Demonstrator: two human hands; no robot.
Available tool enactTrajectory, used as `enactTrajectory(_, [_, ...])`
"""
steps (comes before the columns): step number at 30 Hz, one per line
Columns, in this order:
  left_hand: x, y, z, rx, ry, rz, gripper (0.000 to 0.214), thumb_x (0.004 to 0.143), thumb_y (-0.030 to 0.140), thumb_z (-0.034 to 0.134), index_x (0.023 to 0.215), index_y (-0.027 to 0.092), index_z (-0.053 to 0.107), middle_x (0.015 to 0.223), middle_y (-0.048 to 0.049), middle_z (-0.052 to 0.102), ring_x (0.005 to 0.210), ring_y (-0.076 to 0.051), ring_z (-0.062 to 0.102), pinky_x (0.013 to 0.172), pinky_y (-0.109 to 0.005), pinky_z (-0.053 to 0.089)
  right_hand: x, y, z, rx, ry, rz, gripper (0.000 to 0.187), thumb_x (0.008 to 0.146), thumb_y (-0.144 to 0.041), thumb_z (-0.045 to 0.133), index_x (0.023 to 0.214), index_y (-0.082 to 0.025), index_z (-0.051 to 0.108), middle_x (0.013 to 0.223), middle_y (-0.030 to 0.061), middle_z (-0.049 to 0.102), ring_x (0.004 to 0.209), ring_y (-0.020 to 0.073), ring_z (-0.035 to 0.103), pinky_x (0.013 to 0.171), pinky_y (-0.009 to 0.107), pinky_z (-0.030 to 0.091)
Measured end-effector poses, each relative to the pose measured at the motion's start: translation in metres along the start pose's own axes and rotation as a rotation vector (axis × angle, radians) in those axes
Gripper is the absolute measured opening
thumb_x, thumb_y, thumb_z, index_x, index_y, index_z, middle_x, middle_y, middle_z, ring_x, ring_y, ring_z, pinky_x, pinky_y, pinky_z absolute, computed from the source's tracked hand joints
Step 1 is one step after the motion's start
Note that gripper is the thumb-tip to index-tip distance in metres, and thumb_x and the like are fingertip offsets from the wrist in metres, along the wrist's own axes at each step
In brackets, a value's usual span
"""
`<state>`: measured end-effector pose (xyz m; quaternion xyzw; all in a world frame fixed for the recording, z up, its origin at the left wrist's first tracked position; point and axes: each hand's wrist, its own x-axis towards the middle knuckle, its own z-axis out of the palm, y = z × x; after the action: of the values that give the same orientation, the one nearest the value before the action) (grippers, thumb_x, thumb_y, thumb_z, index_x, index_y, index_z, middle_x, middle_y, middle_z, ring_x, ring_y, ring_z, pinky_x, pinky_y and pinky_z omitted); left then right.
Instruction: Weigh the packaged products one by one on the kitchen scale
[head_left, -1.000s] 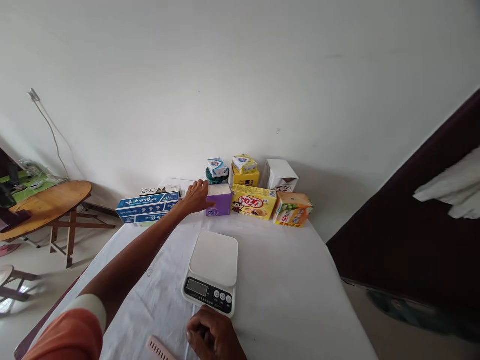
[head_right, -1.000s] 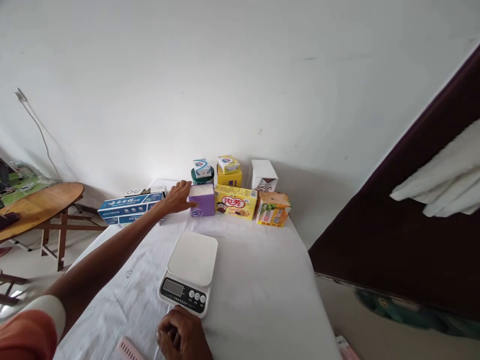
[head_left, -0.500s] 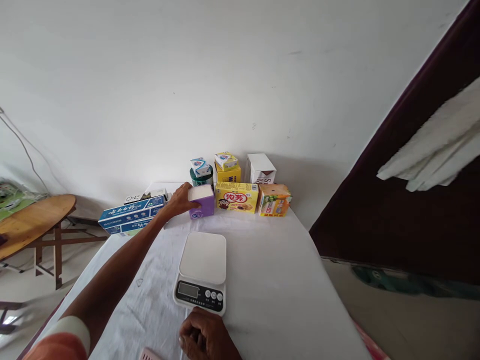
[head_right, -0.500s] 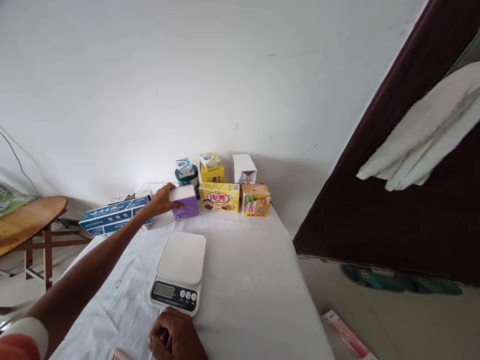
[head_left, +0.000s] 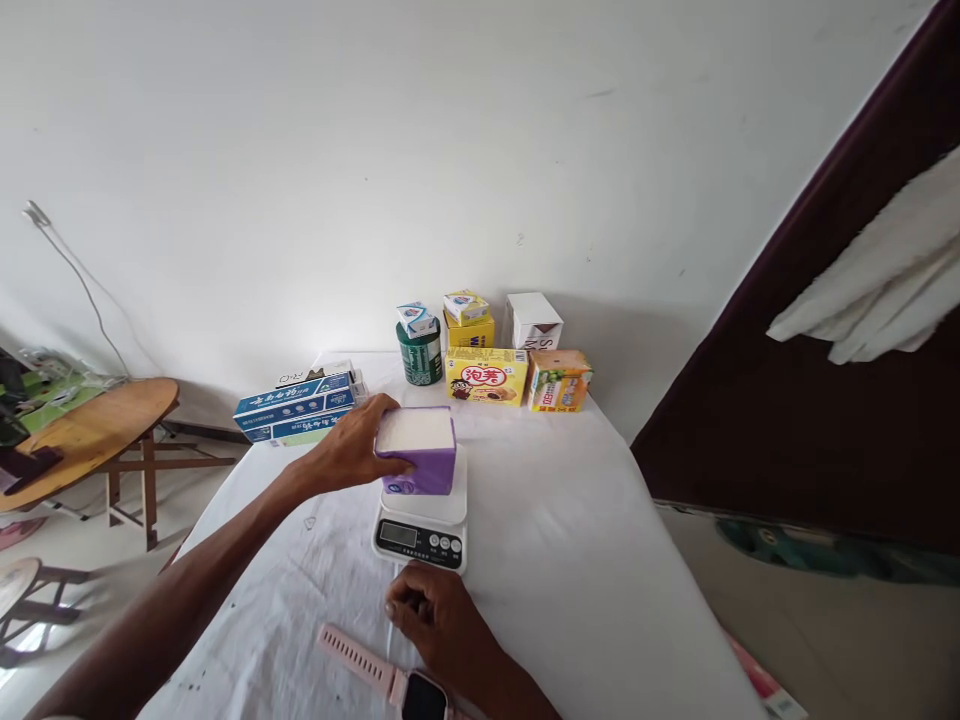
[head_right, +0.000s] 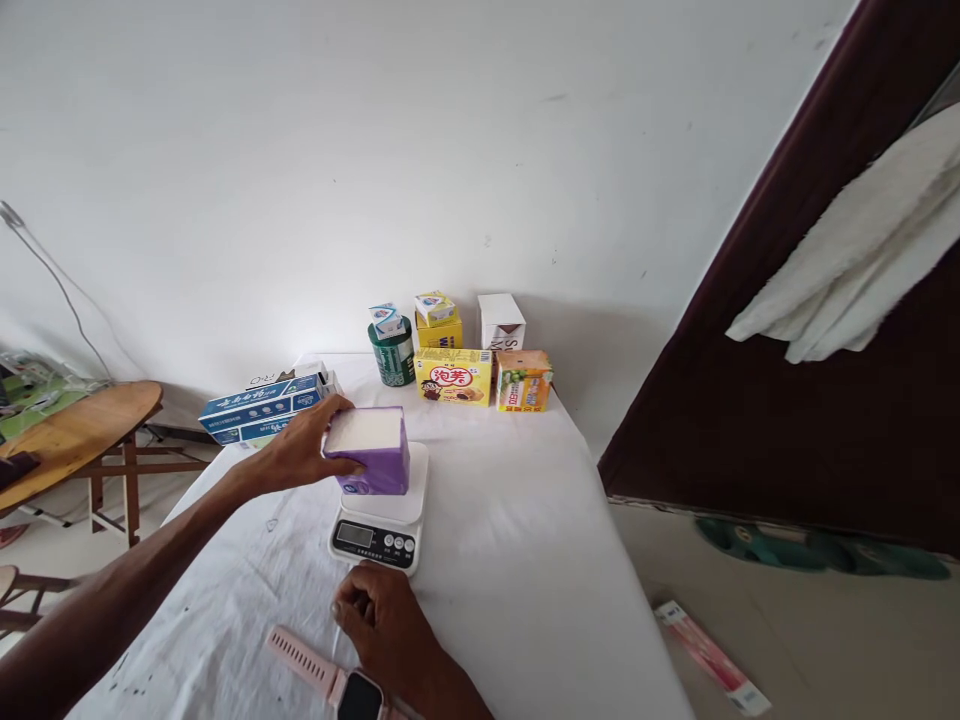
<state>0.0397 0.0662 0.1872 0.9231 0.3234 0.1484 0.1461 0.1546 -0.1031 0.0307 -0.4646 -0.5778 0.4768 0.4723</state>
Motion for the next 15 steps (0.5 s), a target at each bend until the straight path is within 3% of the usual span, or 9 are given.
enactTrajectory(4, [-0.008, -0.001, 0.014, -0.033, -0.028, -0.006, 0.066, 0.074, 0.042, 0.085, 0.125, 0.021, 0.047, 0.123, -0.0121, 0.061, 0.106, -0.033, 0.064, 0.089, -0.047, 0.053, -0.001, 0.003, 0.001, -0.015, -0.012, 0.001, 0.009, 0.081, -0.020, 0.064, 0.073, -0.017, 0.067, 0.071, -0.0012, 0.062, 0.064, 0.0115, 0.054, 0.060, 0.022, 0.037])
enactTrajectory(10, [-0.016, -0.005, 0.011, -0.095, -0.008, 0.051, 0.103, 0.071, 0.046, 0.088, 0.152, 0.026, 0.027, 0.143, -0.0166, 0.049, 0.128, -0.037, 0.053, 0.105, -0.055, 0.048, -0.001, 0.002, 0.001, 0.001, -0.018, -0.013, 0.009, 0.081, -0.019, 0.063, 0.073, -0.017, 0.066, 0.071, -0.0014, 0.062, 0.064, 0.0118, 0.054, 0.060, 0.023, 0.038])
enactTrajectory(15, [-0.017, -0.004, 0.015, -0.125, 0.017, 0.070, 0.114, 0.071, 0.048, 0.089, 0.158, 0.025, 0.019, 0.146, -0.0185, 0.045, 0.135, -0.038, 0.047, 0.112, -0.057, 0.042, -0.001, 0.002, 0.000, -0.007, -0.022, -0.004, 0.010, 0.082, -0.021, 0.063, 0.074, -0.018, 0.066, 0.072, -0.0007, 0.062, 0.065, 0.0124, 0.055, 0.060, 0.024, 0.038])
